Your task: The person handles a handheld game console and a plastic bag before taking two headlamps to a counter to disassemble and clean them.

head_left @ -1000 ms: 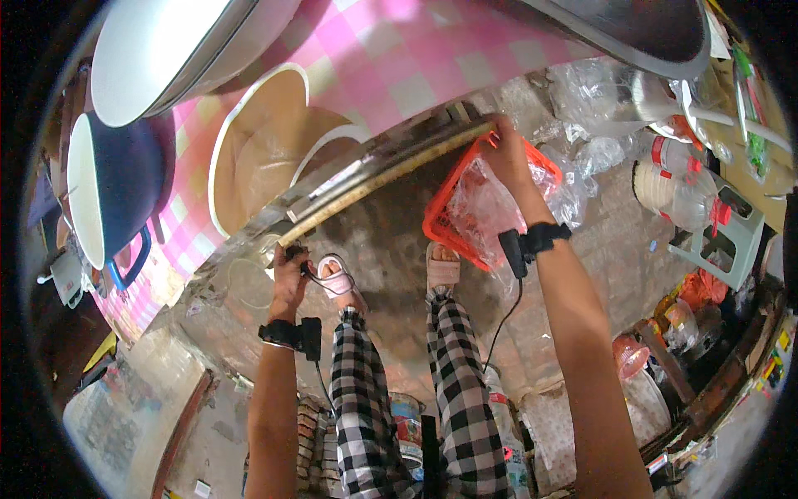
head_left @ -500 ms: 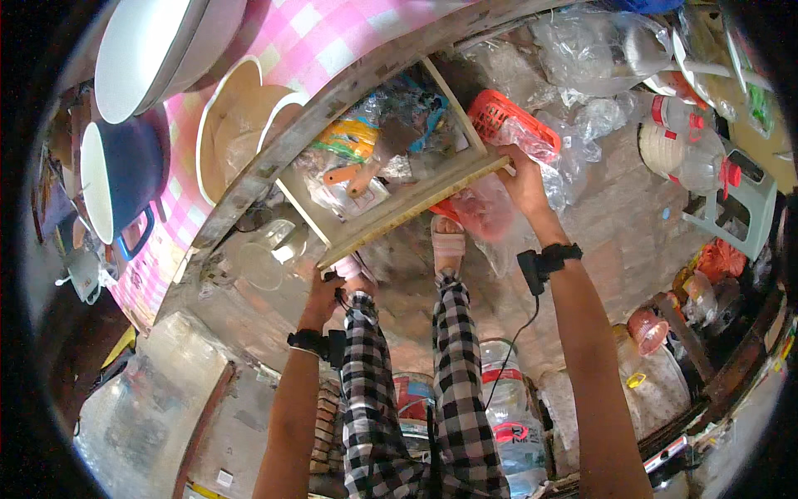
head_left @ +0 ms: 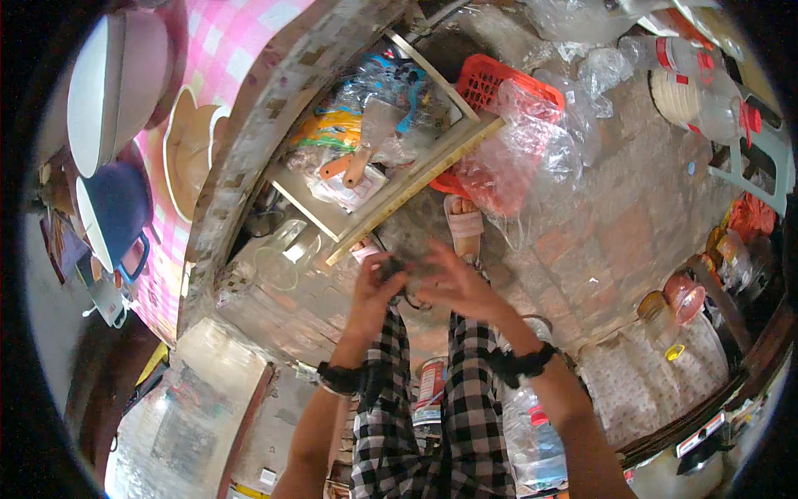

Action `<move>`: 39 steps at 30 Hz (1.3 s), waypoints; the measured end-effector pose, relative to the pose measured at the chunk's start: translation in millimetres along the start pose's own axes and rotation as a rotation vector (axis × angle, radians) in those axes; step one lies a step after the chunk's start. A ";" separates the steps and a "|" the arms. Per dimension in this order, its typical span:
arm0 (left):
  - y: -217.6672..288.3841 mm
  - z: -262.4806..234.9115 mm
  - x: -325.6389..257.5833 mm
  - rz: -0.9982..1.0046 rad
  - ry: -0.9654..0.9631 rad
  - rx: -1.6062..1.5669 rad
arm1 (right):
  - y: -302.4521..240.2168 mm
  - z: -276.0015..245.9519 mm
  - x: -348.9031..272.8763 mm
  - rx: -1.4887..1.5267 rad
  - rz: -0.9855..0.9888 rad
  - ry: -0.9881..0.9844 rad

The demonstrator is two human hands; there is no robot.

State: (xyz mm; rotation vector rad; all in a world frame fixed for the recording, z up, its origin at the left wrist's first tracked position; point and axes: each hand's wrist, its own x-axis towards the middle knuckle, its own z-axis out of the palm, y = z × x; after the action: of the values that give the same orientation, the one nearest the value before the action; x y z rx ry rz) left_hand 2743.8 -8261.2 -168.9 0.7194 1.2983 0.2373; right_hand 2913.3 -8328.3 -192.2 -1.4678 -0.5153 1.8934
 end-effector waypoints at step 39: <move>78.3 -40.4 171.4 0.706 0.166 1.785 | 89.0 -8.9 -55.8 0.608 0.285 0.273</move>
State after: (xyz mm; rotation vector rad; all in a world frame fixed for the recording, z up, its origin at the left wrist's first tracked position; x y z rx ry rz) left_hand 2772.2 -8094.2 -260.9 2.7055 1.1034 -0.4270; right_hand 2905.4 -8430.7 -216.1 -1.3873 0.3906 1.7896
